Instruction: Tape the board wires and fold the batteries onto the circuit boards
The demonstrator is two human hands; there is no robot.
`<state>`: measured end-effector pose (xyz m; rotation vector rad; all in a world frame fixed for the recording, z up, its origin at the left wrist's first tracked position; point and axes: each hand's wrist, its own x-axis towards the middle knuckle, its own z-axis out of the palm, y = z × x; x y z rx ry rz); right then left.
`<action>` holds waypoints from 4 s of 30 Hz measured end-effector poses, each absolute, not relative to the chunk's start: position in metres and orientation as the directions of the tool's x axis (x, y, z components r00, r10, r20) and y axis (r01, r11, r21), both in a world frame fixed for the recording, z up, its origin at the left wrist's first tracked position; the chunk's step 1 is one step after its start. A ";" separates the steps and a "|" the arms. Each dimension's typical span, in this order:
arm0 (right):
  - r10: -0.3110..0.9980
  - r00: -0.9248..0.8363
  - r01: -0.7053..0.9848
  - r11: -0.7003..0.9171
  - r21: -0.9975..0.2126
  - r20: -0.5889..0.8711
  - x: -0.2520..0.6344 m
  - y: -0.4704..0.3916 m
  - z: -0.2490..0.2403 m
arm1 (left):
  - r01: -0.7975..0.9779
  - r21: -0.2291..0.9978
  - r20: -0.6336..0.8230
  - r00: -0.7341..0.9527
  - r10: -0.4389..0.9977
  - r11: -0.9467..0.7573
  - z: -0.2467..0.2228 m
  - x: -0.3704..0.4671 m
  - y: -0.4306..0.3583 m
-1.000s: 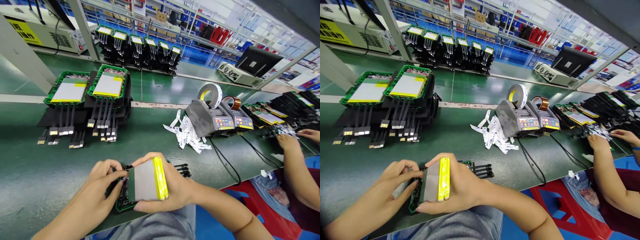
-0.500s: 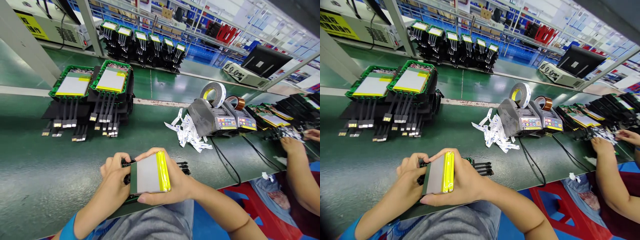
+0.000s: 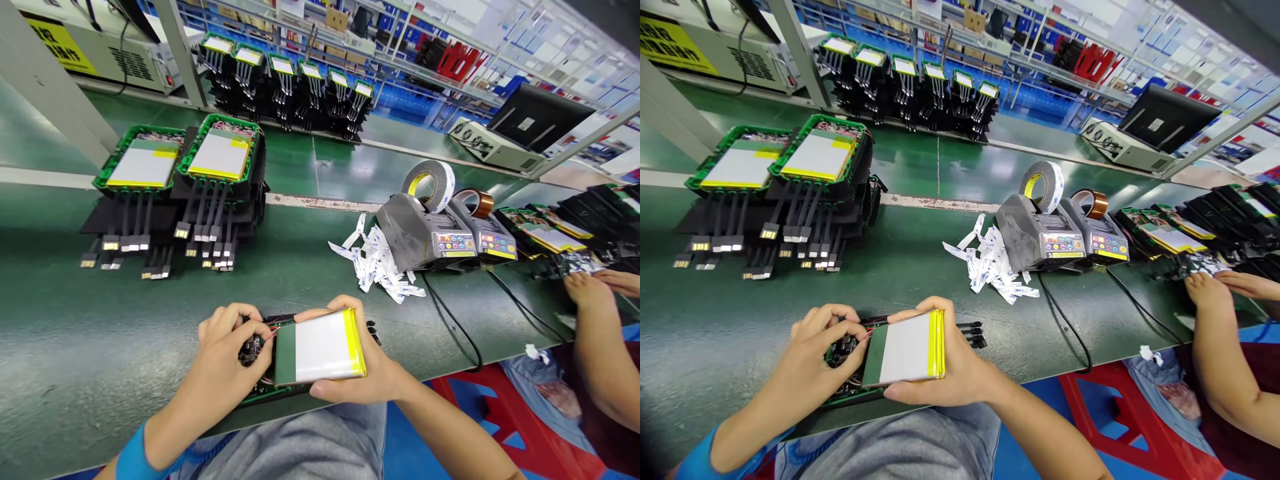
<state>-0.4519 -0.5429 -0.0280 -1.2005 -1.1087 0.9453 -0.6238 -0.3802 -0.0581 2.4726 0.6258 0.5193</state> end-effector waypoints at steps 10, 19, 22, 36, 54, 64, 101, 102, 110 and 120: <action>0.970 0.241 -0.145 0.020 -0.989 -0.016 -0.447 -0.553 -0.041 | 0.334 0.488 0.284 0.813 0.509 -0.807 -0.060 -0.628 -0.381; 0.973 0.230 -0.159 0.059 -0.985 0.021 -0.445 -0.551 -0.045 | 0.160 0.409 0.207 0.943 0.262 -0.898 -0.051 -0.625 -0.370; 0.974 0.222 -0.155 0.086 -0.984 0.051 -0.443 -0.551 -0.045 | 0.151 0.519 0.033 0.980 0.196 -0.841 -0.043 -0.629 -0.365; 0.968 0.230 -0.120 0.126 -0.985 0.096 -0.440 -0.553 -0.049 | 0.005 0.336 0.212 0.974 0.081 -0.942 -0.050 -0.656 -0.360; 0.986 0.136 -0.072 0.106 -0.992 0.095 -0.432 -0.550 -0.046 | 0.042 0.373 0.123 0.988 0.094 -0.927 -0.043 -0.650 -0.365; 0.972 0.171 0.356 0.088 -0.930 0.158 -0.429 -0.552 -0.035 | 0.116 0.429 0.195 0.957 0.217 -0.896 -0.054 -0.647 -0.375; 0.865 -0.046 0.792 0.337 -0.510 0.500 -0.441 -0.537 -0.069 | 0.268 0.725 0.018 0.914 0.406 -0.635 -0.060 -0.651 -0.383; 0.862 -0.046 0.789 0.341 -0.511 0.505 -0.441 -0.536 -0.069 | 0.279 0.735 0.009 0.907 0.420 -0.619 -0.060 -0.651 -0.384; 0.910 -0.054 0.804 0.283 -0.522 0.411 -0.441 -0.538 -0.070 | 0.315 0.749 -0.098 0.923 0.373 -0.583 -0.056 -0.655 -0.383; 0.868 -0.035 0.780 0.334 -0.529 0.496 -0.440 -0.537 -0.072 | 0.378 0.815 -0.111 0.846 0.521 -0.439 -0.066 -0.654 -0.383</action>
